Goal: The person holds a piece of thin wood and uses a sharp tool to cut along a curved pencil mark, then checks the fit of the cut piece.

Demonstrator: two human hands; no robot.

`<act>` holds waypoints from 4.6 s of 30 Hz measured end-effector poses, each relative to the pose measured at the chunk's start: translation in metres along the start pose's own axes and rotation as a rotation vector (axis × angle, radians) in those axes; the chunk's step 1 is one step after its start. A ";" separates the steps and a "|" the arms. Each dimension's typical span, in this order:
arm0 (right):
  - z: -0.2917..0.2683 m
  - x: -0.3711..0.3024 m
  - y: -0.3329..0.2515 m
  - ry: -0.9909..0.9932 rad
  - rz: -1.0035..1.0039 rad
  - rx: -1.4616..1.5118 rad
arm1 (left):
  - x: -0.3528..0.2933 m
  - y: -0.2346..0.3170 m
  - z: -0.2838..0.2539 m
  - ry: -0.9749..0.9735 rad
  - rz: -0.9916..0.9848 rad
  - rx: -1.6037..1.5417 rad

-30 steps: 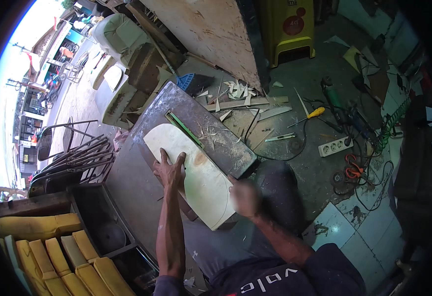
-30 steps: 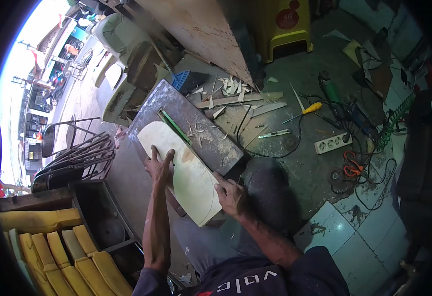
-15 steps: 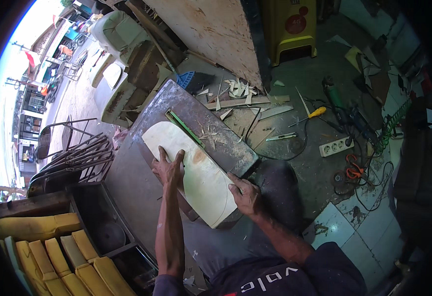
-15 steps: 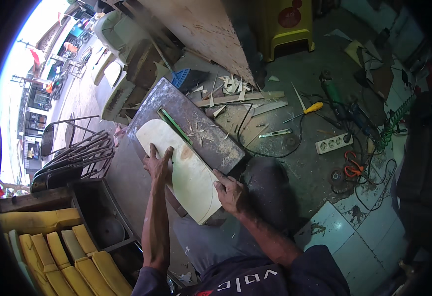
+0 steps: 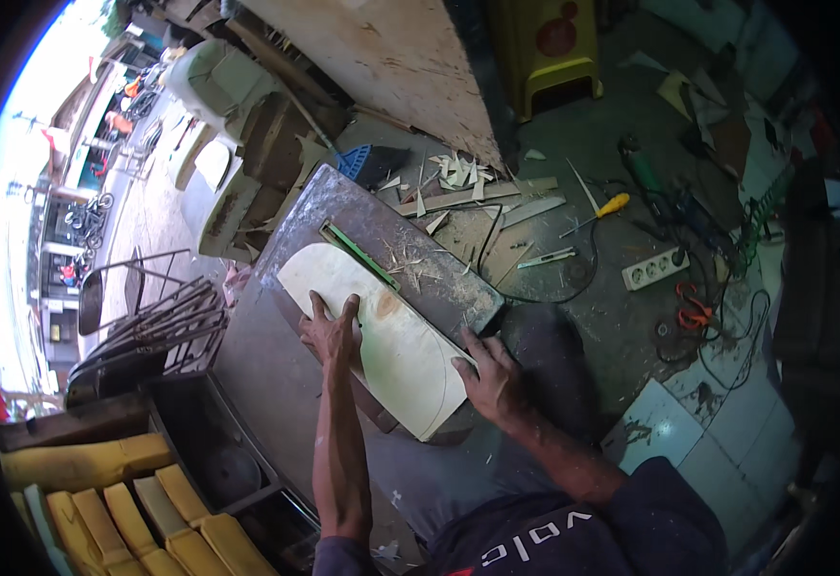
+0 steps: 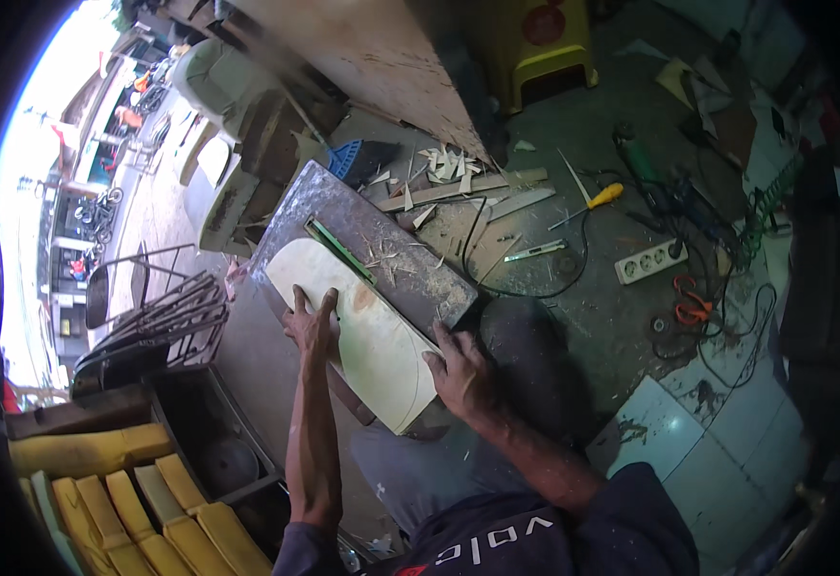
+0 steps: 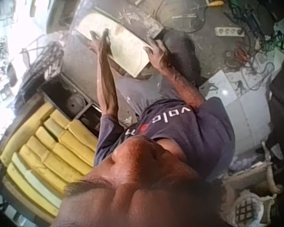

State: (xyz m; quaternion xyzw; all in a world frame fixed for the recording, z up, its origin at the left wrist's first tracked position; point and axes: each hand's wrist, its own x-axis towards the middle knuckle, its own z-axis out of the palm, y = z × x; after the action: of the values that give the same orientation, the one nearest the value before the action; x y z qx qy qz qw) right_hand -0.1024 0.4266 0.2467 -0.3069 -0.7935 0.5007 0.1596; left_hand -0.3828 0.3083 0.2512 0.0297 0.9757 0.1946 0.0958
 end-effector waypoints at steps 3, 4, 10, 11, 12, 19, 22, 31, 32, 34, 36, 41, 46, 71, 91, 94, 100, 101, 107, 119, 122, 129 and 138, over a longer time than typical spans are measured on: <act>-0.012 -0.017 -0.005 -0.084 -0.335 -0.222 | 0.000 -0.002 -0.001 -0.002 -0.005 0.005; -0.015 -0.023 -0.004 -0.140 -0.488 -0.337 | -0.001 -0.001 -0.003 0.001 -0.009 0.000; -0.003 -0.032 0.021 -0.334 -0.740 -0.427 | -0.002 0.007 -0.002 -0.013 -0.015 -0.011; 0.000 -0.027 0.022 -0.328 -0.744 -0.400 | -0.001 0.005 -0.003 -0.008 -0.016 -0.010; 0.001 -0.023 0.022 -0.321 -0.748 -0.373 | 0.000 0.004 -0.004 -0.004 -0.016 -0.009; 0.000 -0.019 0.026 -0.341 -0.751 -0.328 | -0.001 0.003 -0.002 -0.008 0.000 -0.008; -0.001 -0.018 0.024 -0.363 -0.740 -0.328 | 0.000 0.003 -0.001 -0.012 0.004 -0.008; 0.002 -0.013 0.022 -0.368 -0.735 -0.318 | 0.007 0.002 -0.003 -0.013 0.007 0.012; 0.003 -0.013 0.023 -0.368 -0.736 -0.322 | 0.008 0.002 -0.003 -0.013 0.008 0.012; 0.005 -0.012 0.024 -0.365 -0.738 -0.325 | 0.008 0.002 -0.002 -0.013 0.011 0.013; 0.005 -0.011 0.026 -0.360 -0.739 -0.325 | 0.010 0.003 -0.001 -0.017 0.005 0.001; 0.005 -0.004 0.019 -0.364 -0.735 -0.301 | 0.019 -0.001 -0.003 -0.010 -0.004 -0.015; 0.009 0.000 0.021 -0.374 -0.732 -0.302 | 0.023 0.001 -0.002 -0.011 -0.008 -0.028; 0.018 0.016 0.020 -0.379 -0.744 -0.308 | 0.042 -0.002 -0.003 -0.007 -0.011 -0.006; 0.031 0.041 0.016 -0.376 -0.755 -0.314 | 0.067 0.004 -0.006 -0.011 -0.047 -0.007; 0.032 0.044 0.014 -0.371 -0.759 -0.335 | 0.071 0.004 -0.007 -0.001 -0.043 0.006; 0.038 0.051 0.010 -0.391 -0.744 -0.256 | 0.079 0.003 -0.012 0.007 -0.036 0.012; 0.039 0.052 0.010 -0.393 -0.743 -0.257 | 0.080 0.004 -0.012 0.003 -0.044 0.009; 0.037 0.055 0.010 -0.388 -0.737 -0.249 | 0.081 0.009 -0.011 -0.011 -0.054 0.002; 0.044 0.063 0.000 -0.351 -0.752 -0.245 | 0.088 0.001 -0.013 0.023 -0.021 -0.014; 0.038 0.065 -0.007 -0.311 -0.762 -0.314 | 0.087 0.007 -0.013 0.039 0.024 -0.060; 0.065 0.035 -0.003 -0.321 -0.778 -0.345 | 0.082 0.008 -0.015 0.018 -0.031 -0.107; 0.059 0.042 0.004 -0.350 -0.777 -0.289 | 0.076 0.011 -0.016 0.039 -0.036 -0.141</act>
State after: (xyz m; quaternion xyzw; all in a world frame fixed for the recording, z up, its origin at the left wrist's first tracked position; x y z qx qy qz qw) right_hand -0.1663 0.4144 0.2144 0.0839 -0.9268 0.3319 0.1547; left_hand -0.4597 0.3201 0.2566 0.0016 0.9617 0.2614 0.0824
